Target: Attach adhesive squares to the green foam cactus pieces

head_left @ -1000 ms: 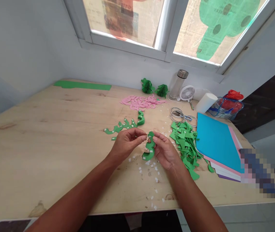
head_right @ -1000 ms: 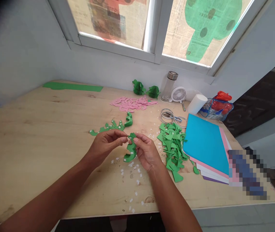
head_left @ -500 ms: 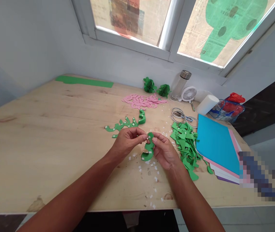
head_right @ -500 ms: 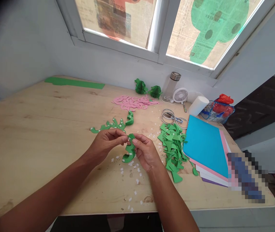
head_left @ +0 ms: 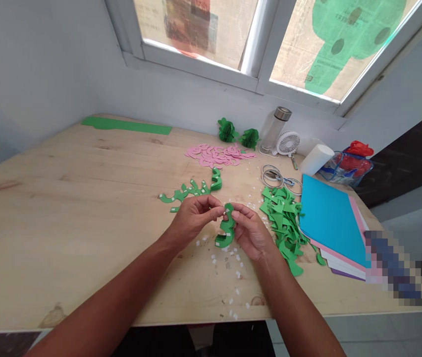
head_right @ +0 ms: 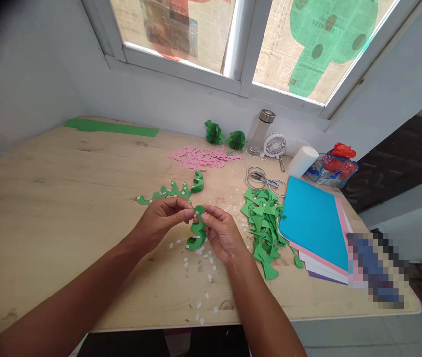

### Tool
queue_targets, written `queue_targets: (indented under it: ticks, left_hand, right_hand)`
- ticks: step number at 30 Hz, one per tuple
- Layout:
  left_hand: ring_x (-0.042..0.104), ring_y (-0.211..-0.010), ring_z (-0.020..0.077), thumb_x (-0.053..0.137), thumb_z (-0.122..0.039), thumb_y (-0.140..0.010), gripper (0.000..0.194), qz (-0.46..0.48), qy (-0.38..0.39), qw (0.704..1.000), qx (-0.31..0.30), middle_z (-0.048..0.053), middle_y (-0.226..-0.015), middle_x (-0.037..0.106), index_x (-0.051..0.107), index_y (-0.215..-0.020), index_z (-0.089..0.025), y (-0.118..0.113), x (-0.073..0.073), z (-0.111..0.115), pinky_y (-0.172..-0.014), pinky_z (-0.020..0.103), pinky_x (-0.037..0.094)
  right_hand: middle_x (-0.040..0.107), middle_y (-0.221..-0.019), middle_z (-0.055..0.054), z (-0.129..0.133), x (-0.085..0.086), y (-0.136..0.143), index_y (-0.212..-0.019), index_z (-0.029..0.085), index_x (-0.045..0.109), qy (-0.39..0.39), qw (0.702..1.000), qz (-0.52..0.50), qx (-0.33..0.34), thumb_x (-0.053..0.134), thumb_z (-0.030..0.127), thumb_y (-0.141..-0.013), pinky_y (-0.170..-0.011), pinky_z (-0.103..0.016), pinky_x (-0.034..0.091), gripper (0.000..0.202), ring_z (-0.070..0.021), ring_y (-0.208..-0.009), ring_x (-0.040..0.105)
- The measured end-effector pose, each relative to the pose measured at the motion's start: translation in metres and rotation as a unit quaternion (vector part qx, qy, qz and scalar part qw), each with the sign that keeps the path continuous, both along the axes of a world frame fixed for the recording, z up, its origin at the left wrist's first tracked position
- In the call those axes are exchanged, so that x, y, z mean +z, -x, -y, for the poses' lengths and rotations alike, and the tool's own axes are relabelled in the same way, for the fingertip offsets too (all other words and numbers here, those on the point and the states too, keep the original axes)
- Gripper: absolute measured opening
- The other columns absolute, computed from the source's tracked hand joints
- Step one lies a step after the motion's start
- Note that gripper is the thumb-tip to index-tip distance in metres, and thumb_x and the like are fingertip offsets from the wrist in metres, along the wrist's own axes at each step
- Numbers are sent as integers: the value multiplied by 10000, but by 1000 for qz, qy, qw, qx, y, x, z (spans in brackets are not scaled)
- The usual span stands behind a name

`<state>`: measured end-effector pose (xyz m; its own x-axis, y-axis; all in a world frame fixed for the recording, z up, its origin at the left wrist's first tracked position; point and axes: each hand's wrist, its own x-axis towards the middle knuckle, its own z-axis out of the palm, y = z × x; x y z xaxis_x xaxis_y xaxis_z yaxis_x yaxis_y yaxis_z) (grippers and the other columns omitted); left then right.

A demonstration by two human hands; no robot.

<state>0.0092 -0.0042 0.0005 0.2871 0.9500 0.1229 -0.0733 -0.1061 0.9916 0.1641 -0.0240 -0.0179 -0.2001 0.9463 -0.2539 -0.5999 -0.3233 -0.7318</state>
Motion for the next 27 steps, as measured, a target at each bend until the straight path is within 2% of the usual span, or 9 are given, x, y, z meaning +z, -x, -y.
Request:
queue_targets:
  ticks: [18, 27]
  left_hand:
    - [559, -573, 131, 706, -354, -714, 212, -14, -4, 1000, 4, 18, -592, 647, 655, -638, -162, 1, -1, -1, -567, 245, 473]
    - [558, -567, 125, 718, -350, -700, 217, -13, 7, 1000, 8, 21, -589, 648, 655, -631, -155, 1, -2, -1, -554, 233, 467]
  right_hand:
    - [726, -726, 2, 1, -2, 0, -862, 184, 710, -7, 1000, 6, 11, 815, 226, -613, -588, -197, 515, 274, -99, -618, 652]
    - [728, -714, 2, 2, -1, 0, -855, 179, 716, -2, 1000, 6, 13, 827, 218, -590, -583, -195, 517, 291, -100, -607, 651]
